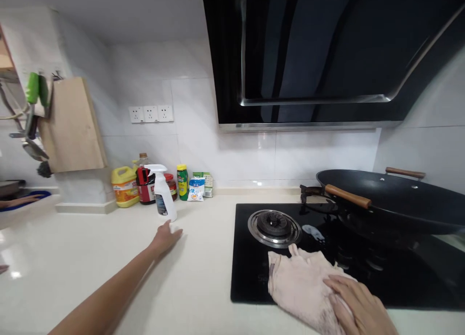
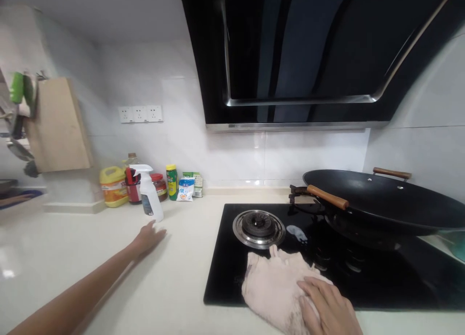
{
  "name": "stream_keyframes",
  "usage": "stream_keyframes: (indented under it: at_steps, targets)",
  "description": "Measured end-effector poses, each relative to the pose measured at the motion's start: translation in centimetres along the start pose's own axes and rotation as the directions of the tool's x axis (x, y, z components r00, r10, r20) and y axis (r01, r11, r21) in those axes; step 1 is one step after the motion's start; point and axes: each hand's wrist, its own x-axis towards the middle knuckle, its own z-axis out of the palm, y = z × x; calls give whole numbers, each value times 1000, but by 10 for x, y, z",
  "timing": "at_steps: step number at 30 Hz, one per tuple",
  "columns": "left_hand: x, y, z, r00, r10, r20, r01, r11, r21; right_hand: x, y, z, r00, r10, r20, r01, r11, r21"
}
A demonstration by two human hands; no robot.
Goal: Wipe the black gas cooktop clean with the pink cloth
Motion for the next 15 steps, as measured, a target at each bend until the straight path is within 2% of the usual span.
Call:
stream_keyframes:
  at_steps: [3,5,6,8,10,13,15]
  targets:
    - [-64,21,14,988,119,97,-113,991,-70,1,-12,-6,1000,11,20,-11,999,35]
    - [-111,44,27,957,247,150,-226,964,-141,1,-18,-11,999,22,45,-25,997,69]
    - [-134,58,34,911,368,184,-332,922,-202,1,-20,-14,998,28,55,-33,996,86]
    - [-178,90,46,779,583,230,-530,808,-257,2,-25,-19,997,35,67,-43,992,116]
    - [-216,126,57,644,719,261,-654,694,-299,3,-28,-24,996,34,79,-44,990,131]
    - [-253,177,75,476,810,343,-739,580,-342,4,-31,-28,996,24,86,-35,990,133]
    - [-266,205,89,411,811,417,-746,562,-358,4,-29,-27,997,12,74,-21,992,128]
